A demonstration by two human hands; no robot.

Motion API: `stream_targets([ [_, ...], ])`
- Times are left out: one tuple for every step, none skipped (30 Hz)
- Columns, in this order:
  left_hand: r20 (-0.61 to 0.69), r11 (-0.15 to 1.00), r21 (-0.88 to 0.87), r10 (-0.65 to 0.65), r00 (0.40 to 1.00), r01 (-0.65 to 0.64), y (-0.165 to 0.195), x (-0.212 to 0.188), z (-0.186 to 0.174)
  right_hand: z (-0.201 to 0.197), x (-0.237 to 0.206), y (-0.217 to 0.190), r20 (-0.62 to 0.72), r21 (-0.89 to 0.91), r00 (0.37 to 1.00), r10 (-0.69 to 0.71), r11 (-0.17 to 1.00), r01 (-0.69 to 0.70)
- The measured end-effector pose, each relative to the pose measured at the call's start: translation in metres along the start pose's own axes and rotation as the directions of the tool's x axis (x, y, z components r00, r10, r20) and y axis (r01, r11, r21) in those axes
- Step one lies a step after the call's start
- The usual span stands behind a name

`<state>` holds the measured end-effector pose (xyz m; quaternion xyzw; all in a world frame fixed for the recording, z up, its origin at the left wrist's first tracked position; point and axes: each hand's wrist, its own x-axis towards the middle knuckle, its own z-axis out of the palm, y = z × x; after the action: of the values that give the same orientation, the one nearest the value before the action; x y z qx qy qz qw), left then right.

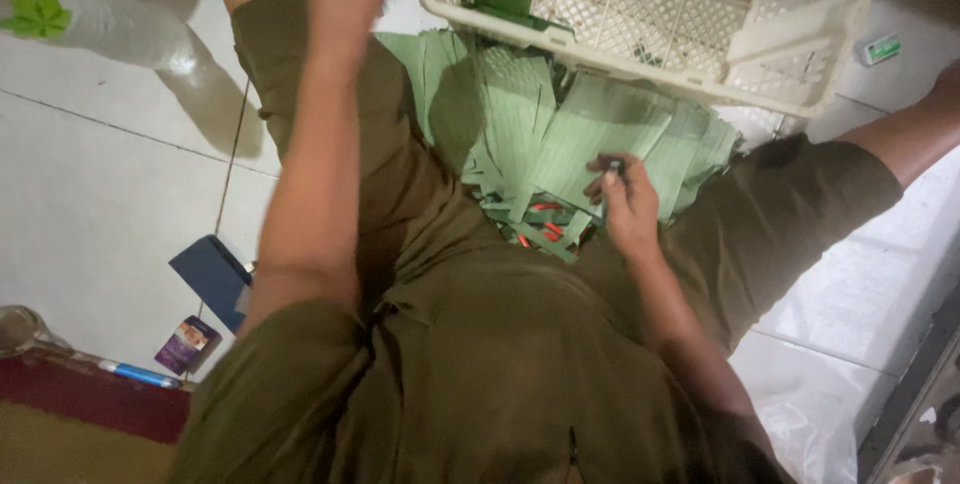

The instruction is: The person sits cross-legged on the floor and repeatedly folds green leaves into small bundles using a handheld tool. The person places the finished bundles into a white plastic basket positioned between their legs.

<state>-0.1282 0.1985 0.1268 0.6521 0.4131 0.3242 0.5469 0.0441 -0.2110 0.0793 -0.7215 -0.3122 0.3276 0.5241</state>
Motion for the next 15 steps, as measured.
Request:
stream_targets([
  [0.046, 0.997, 0.066, -0.036, 0.998, 0.033, -0.013, -0.017, 0.005, 0.0, 0.004, -0.008, 0.007, 0.024, 1.0, -0.009, 1.0, 0.009],
  [0.093, 0.987, 0.148, -0.079, 0.992, 0.065, -0.027, -0.037, 0.012, -0.002, 0.007, -0.015, 0.001, 0.024, 1.0, 0.025, 0.999, -0.025],
  [0.127, 0.958, 0.279, -0.103, 0.987, 0.064, -0.042, -0.054, 0.02, -0.001, 0.011, -0.022, -0.003, 0.024, 0.998, 0.056, 0.998, -0.056],
  [0.137, 0.9, 0.436, -0.095, 0.986, 0.026, -0.055, -0.069, 0.032, 0.0, 0.016, -0.029, -0.008, 0.024, 0.996, 0.086, 0.996, -0.086],
  [0.151, 0.815, 0.58, -0.09, 0.984, -0.015, -0.066, -0.081, 0.041, 0.004, 0.021, -0.034, -0.004, 0.06, 0.995, 0.099, 0.993, -0.099],
  [0.169, 0.758, 0.653, -0.147, 0.975, 0.001, -0.073, -0.088, 0.051, 0.008, 0.026, -0.038, -0.002, 0.097, 0.994, 0.11, 0.989, -0.11],
  [0.179, 0.693, 0.721, -0.203, 0.963, 0.012, -0.079, -0.099, 0.064, 0.01, 0.03, -0.041, 0.002, 0.134, 0.993, 0.12, 0.984, -0.119],
  [0.183, 0.621, 0.783, -0.262, 0.947, 0.021, -0.081, -0.106, 0.075, 0.013, 0.031, -0.043, -0.022, 0.032, 0.993, 0.114, 0.993, -0.113],
  [0.182, 0.585, 0.811, -0.29, 0.94, 0.023, -0.082, -0.11, 0.084, 0.017, 0.032, -0.044, -0.044, -0.07, 0.993, 0.108, 0.991, -0.111],
  [0.179, 0.546, 0.837, -0.314, 0.932, 0.023, -0.081, -0.114, 0.093, 0.02, 0.033, -0.043, -0.064, -0.169, 0.993, 0.096, 0.98, -0.106],
  [0.174, 0.506, 0.862, -0.335, 0.926, 0.021, -0.081, -0.116, 0.098, 0.024, 0.035, -0.043, -0.061, -0.19, 0.995, 0.079, 0.978, -0.09],
  [0.155, 0.508, 0.862, -0.285, 0.946, 0.011, -0.082, -0.117, 0.099, 0.029, 0.034, -0.041, -0.057, -0.211, 0.996, 0.066, 0.974, -0.077],
  [0.137, 0.509, 0.861, -0.237, 0.962, 0.002, -0.083, -0.118, 0.099, 0.033, 0.032, -0.039, -0.053, -0.234, 0.997, 0.057, 0.97, -0.068],
  [0.12, 0.513, 0.859, -0.185, 0.975, -0.008, -0.085, -0.119, 0.1, 0.035, 0.029, -0.037, -0.041, -0.253, 0.997, 0.072, 0.964, -0.08],
  [0.108, 0.582, 0.813, -0.179, 0.978, 0.017, -0.089, -0.117, 0.095, 0.038, 0.026, -0.036, -0.032, -0.271, 0.996, 0.084, 0.958, -0.09],
])
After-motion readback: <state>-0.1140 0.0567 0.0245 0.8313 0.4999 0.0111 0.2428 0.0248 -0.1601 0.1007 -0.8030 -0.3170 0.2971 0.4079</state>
